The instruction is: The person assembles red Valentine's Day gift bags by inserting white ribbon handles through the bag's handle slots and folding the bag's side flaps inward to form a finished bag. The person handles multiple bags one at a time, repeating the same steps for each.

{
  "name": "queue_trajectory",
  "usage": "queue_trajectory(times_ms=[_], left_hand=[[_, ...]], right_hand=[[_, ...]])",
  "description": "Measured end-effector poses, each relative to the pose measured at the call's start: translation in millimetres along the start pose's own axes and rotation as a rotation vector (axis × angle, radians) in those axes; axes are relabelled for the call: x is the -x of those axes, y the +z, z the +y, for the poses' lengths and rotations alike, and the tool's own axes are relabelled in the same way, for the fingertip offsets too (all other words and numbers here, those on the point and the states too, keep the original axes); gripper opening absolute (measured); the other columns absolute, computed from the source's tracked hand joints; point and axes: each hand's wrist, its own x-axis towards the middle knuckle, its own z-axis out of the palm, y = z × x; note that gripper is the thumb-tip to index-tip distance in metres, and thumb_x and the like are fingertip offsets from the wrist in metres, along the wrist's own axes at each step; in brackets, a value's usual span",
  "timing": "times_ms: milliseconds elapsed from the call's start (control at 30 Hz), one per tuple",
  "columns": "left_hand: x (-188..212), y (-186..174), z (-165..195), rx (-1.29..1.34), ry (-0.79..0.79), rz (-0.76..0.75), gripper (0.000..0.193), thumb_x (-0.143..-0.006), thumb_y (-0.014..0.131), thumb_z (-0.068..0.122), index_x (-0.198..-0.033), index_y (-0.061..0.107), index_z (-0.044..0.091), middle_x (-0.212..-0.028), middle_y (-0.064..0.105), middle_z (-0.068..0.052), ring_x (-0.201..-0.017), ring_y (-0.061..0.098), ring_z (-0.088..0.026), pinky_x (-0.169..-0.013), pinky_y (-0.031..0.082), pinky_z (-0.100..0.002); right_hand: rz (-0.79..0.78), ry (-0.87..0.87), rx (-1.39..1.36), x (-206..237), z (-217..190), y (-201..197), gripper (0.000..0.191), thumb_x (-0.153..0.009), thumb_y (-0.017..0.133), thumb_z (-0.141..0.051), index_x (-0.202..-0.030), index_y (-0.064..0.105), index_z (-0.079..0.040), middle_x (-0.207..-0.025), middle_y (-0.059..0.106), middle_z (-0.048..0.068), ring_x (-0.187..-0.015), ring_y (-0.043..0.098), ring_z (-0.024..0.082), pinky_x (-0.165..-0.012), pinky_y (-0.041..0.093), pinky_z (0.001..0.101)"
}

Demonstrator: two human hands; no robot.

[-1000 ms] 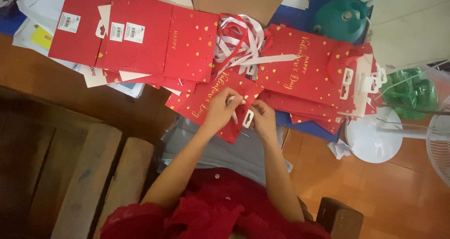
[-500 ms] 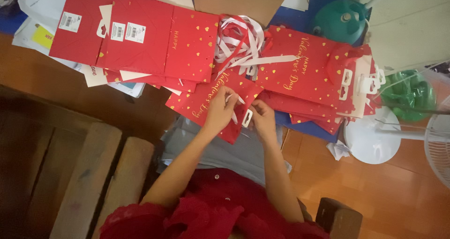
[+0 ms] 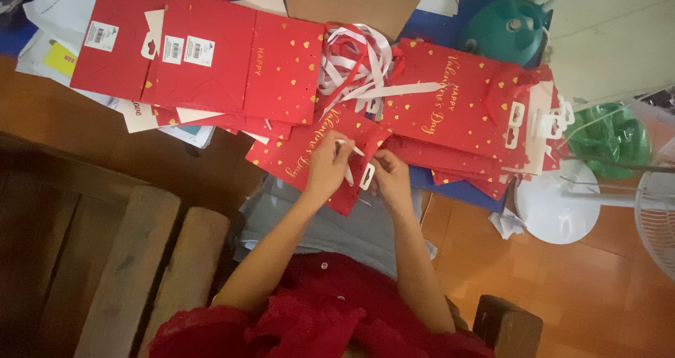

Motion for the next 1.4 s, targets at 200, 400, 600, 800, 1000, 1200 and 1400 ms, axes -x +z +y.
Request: queue_trajectory(times_ms=[200, 400, 600, 800, 1000, 1200, 1400], left_hand=[[3.0, -4.0, 11.6, 0.268, -0.146, -0.086, 0.023, -0.096, 0.068, 0.023, -0.097, 0.06, 0.001, -0.078, 0.068, -0.006, -0.052, 0.06, -0.013, -0.046, 0.047, -0.032], [-1.8, -6.4, 13.2, -0.126, 0.263, -0.062, 0.029, -0.091, 0.075, 0.029, -0.1, 0.068, 0.002, -0.085, 0.069, -0.011, -0.067, 0.067, -0.021, -0.06, 0.052, -0.036], [-5.2, 2.6, -8.0, -0.021, 0.111, 0.096, 0.032, -0.102, 0.063, 0.033, -0.098, 0.059, 0.002, -0.077, 0.064, -0.01, -0.067, 0.065, -0.021, -0.061, 0.049, -0.037], [-3.7, 0.4, -0.3, -0.002, 0.052, -0.083, 0.032, -0.093, 0.072, 0.036, -0.094, 0.068, 0.004, -0.074, 0.068, -0.006, -0.065, 0.064, -0.019, -0.058, 0.05, -0.035], [-6.9, 1.6, -10.1, -0.154, 0.098, -0.077, 0.033, -0.09, 0.075, 0.036, -0.09, 0.071, 0.003, -0.075, 0.072, -0.009, -0.068, 0.069, -0.018, -0.061, 0.052, -0.034], [-11.4, -2.4, -16.9, -0.129, -0.194, -0.174, 0.039, -0.106, 0.058, 0.04, -0.099, 0.067, 0.003, -0.067, 0.07, -0.013, -0.059, 0.07, -0.024, -0.058, 0.048, -0.037], [-8.7, -5.9, 0.8, -0.21, 0.022, -0.215, 0.029, -0.09, 0.075, 0.037, -0.094, 0.077, 0.008, -0.074, 0.073, -0.006, -0.067, 0.069, -0.019, -0.06, 0.05, -0.034]], right_hand=[[-0.033, 0.01, -0.069, 0.5, 0.7, 0.4, 0.013, -0.103, 0.062, -0.016, -0.1, 0.068, -0.005, -0.069, 0.064, 0.0, -0.047, 0.052, 0.006, -0.039, 0.037, 0.023], [-0.005, 0.027, 0.036, 0.4, -4.0, -0.5, 0.014, -0.102, 0.061, -0.016, -0.101, 0.068, -0.004, -0.067, 0.064, 0.001, -0.044, 0.051, 0.006, -0.038, 0.036, 0.0234], [-0.025, 0.014, -0.034, 0.7, -5.3, -0.3, 0.014, -0.101, 0.063, -0.015, -0.104, 0.07, -0.004, -0.065, 0.061, 0.0, -0.043, 0.047, 0.006, -0.039, 0.034, 0.0229], [-0.025, 0.041, -0.097, -0.9, -3.2, -3.1, 0.013, -0.102, 0.062, -0.015, -0.103, 0.068, -0.003, -0.07, 0.063, 0.0, -0.047, 0.049, 0.005, -0.039, 0.037, 0.0237], [-0.018, 0.027, -0.07, 1.5, -7.1, -1.5, 0.012, -0.102, 0.062, -0.013, -0.103, 0.069, -0.003, -0.073, 0.066, 0.001, -0.047, 0.05, 0.005, -0.04, 0.036, 0.023], [-0.012, 0.012, 0.012, -0.2, -8.7, -0.6, 0.014, -0.102, 0.061, -0.014, -0.103, 0.069, -0.003, -0.071, 0.065, 0.002, -0.046, 0.051, 0.006, -0.039, 0.038, 0.0237], [-0.01, 0.012, -0.053, -0.3, -7.2, -0.1, 0.012, -0.102, 0.062, -0.013, -0.102, 0.068, -0.002, -0.071, 0.066, 0.002, -0.047, 0.053, 0.006, -0.04, 0.039, 0.0237]])
